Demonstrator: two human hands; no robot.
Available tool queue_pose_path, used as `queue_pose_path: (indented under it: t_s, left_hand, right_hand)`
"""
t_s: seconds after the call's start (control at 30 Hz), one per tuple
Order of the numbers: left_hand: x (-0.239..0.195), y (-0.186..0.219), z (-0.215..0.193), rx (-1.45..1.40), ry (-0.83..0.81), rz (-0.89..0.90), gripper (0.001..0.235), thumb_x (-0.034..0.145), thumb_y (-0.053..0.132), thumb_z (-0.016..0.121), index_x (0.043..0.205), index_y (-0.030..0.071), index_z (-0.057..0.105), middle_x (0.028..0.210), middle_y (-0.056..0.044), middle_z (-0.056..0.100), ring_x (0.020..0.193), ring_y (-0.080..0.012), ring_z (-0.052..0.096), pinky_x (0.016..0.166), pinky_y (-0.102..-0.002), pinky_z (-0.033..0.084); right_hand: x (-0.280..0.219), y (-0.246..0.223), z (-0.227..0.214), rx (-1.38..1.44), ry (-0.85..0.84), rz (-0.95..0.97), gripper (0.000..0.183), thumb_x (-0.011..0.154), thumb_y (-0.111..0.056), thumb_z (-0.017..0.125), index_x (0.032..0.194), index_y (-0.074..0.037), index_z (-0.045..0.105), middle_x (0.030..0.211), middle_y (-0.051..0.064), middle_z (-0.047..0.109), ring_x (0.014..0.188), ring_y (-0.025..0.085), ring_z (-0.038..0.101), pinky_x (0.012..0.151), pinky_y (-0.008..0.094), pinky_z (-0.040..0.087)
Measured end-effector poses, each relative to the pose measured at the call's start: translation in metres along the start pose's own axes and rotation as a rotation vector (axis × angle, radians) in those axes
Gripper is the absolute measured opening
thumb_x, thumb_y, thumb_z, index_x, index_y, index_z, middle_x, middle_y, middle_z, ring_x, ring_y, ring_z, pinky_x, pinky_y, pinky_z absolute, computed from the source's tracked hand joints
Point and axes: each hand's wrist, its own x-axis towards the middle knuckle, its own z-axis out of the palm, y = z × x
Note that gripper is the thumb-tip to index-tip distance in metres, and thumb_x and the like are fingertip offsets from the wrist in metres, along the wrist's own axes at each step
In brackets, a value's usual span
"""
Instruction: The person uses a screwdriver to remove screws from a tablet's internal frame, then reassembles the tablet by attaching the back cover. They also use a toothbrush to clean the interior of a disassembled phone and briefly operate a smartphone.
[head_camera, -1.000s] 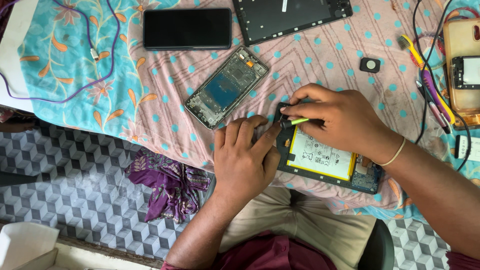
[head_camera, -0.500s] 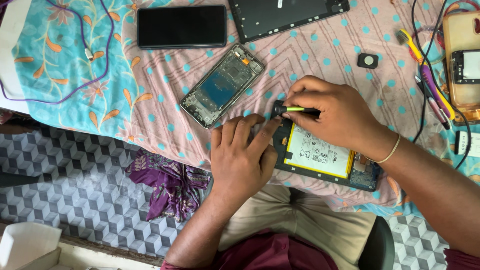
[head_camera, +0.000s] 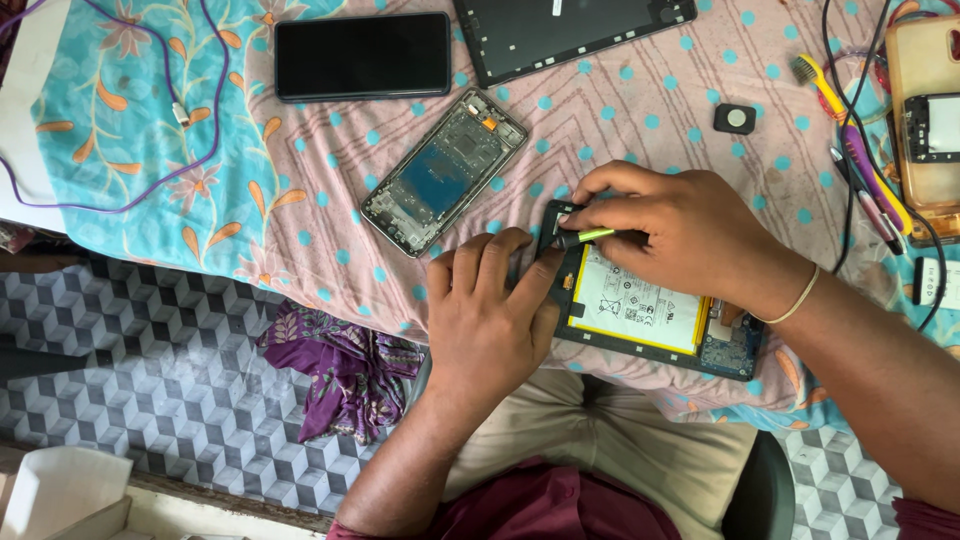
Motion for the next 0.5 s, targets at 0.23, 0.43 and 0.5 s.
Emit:
queue_pose_path:
  t_s: [0.23,0.43,0.5]
  left_hand:
    - [0.0001,-0.0023,-0.0004,-0.031,-0.021,-0.032,0.045,0.081,0.021,0.069,0.126,0.016,0.07,0.122,-0.006,0.061,0.112,-0.0267,0.058,0.093,-0.045,0.042]
    - [-0.0006,-0.0026,0.0013,-0.043,-0.003,-0.04,0.045,0.083,0.02,0.069,0.128,0.016,0.068,0.121,-0.006,0.062,0.113,-0.0264,0.058,0.094,-0.045,0.042]
    - [-0.001,-0.0027,0.0015,-0.044,-0.003,-0.043,0.045,0.084,0.02,0.069,0.129,0.016,0.067,0.121,-0.006,0.062,0.113,-0.0264,0.058,0.094,-0.046,0.042]
  right_hand:
    - [0.0003,0.0064,0.004,0.194,0.102,-0.014,0.028,0.081,-0.007,0.076,0.109,-0.012,0.077,0.115,0.001,0.072,0.087,0.019,0.074,0.073,0.029,0.058]
    - [0.0001,0.0056,0.0035,0.318,0.14,0.03,0.032,0.084,-0.001,0.074,0.114,-0.009,0.073,0.11,0.005,0.074,0.091,0.019,0.074,0.078,0.029,0.059]
    - [0.0003,0.005,0.0034,0.32,0.146,0.016,0.032,0.085,-0.002,0.074,0.115,-0.008,0.071,0.111,0.005,0.075,0.095,0.019,0.075,0.08,0.029,0.059]
